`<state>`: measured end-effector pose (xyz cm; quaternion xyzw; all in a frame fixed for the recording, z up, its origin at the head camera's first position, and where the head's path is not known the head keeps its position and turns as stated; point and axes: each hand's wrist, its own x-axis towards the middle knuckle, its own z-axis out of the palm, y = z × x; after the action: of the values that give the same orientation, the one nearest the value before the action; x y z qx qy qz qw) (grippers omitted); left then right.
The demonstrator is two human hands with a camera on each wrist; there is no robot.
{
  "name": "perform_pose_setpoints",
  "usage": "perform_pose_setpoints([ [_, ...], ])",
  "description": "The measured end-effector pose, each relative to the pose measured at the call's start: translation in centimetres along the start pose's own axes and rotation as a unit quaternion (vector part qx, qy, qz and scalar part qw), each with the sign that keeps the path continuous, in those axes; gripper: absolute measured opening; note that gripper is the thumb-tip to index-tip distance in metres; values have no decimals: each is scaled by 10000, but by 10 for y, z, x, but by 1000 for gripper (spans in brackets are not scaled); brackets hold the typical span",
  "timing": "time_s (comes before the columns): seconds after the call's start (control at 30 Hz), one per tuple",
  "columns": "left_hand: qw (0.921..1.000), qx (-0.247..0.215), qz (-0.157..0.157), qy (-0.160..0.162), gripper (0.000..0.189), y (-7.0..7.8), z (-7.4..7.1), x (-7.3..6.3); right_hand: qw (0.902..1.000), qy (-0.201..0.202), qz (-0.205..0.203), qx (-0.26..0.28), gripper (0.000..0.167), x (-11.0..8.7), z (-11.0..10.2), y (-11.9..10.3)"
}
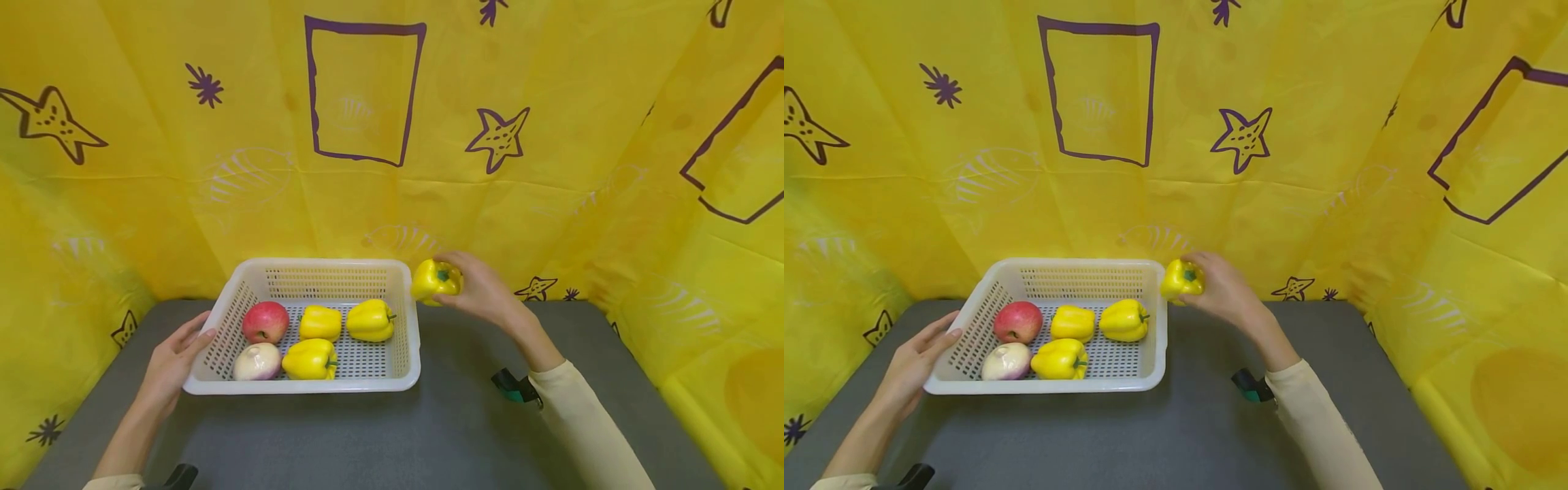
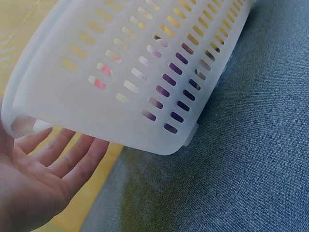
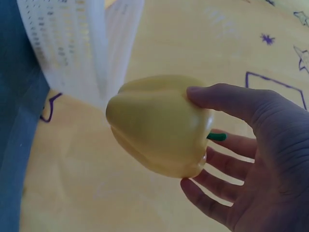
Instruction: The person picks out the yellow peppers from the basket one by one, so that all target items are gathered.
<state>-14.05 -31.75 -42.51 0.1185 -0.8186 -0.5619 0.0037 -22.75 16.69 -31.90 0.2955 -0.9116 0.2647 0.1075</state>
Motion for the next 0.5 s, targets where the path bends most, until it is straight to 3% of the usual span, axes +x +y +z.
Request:
perform_pose_setpoints([
  [0.5, 9999, 72, -76, 76, 76, -1, 2, 1, 9968, -590, 109, -530, 59, 0, 6, 42],
])
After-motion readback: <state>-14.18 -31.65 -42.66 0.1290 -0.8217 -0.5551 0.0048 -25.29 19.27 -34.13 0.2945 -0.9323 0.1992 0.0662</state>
